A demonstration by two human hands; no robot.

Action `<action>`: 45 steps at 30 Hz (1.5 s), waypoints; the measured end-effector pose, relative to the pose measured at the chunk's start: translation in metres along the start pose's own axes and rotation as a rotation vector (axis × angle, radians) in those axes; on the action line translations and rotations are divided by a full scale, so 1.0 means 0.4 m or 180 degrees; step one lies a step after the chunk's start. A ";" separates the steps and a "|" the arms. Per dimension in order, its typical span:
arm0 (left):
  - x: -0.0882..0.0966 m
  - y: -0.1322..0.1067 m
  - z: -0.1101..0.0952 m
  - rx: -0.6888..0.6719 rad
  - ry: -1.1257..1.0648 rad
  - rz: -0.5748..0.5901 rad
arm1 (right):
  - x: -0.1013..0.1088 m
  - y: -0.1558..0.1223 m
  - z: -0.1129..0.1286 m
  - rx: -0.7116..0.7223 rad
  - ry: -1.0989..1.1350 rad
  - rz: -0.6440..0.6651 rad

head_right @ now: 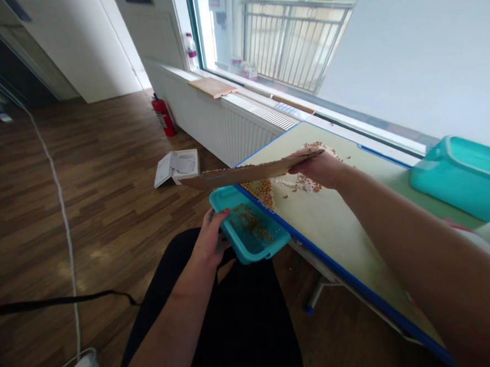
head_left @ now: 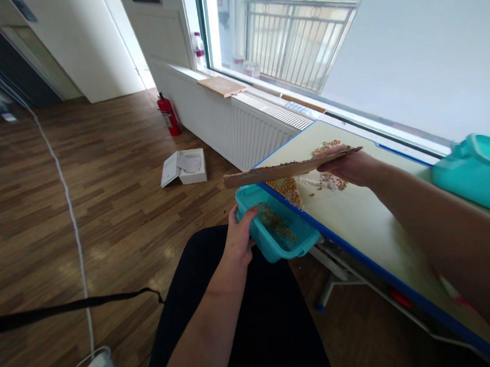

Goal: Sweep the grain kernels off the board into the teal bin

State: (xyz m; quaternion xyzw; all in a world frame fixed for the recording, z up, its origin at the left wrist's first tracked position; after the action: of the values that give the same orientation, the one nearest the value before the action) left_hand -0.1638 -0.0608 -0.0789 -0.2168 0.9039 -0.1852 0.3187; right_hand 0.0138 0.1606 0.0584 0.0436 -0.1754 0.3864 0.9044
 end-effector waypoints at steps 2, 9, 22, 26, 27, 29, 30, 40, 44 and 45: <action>-0.007 -0.010 0.009 -0.0026 -0.0012 0.0022 | 0.000 -0.009 -0.001 -0.0003 -0.0055 0.0016; -0.030 -0.036 0.057 0.0014 -0.0009 0.0153 | 0.007 -0.042 -0.019 -0.0030 0.0131 -0.0043; -0.053 -0.079 0.070 0.0035 0.0179 -0.0066 | 0.013 -0.094 -0.044 -0.0004 0.0055 0.0031; -0.066 -0.089 0.086 0.0081 0.0184 0.0015 | 0.012 -0.117 -0.053 -0.0021 0.0054 0.0051; -0.069 -0.092 0.090 0.0085 0.0180 0.0034 | 0.011 -0.123 -0.053 -0.0024 0.0062 0.0048; -0.074 -0.096 0.098 0.0070 0.0180 0.0063 | 0.011 -0.138 -0.051 -0.0012 0.0111 0.0015; -0.076 -0.099 0.102 0.0063 0.0190 0.0070 | 0.010 -0.146 -0.050 -0.0005 0.0132 0.0014; -0.110 -0.144 0.148 0.0043 0.0200 0.0148 | 0.012 -0.240 -0.026 0.0006 -0.0186 0.0140; -0.131 -0.162 0.174 0.0097 0.0166 0.0166 | 0.015 -0.284 -0.034 -0.0086 -0.0312 0.0255; -0.137 -0.166 0.180 0.0116 0.0172 0.0171 | 0.015 -0.297 -0.036 -0.0120 -0.0320 0.0292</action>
State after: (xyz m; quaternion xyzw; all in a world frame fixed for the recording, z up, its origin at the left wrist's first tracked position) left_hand -0.0598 -0.1027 -0.0728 -0.1815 0.9142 -0.1988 0.3029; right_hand 0.1064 0.0849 0.0538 0.0379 -0.2297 0.4215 0.8765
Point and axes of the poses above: each hand's wrist, its own y-axis towards the middle knuckle, its own x-axis out of the back of the hand, z = x × y, the point moved 7 cm from there along y, towards the middle knuckle, and after that the axes turned 14 degrees about z, right-handed, at the moved point
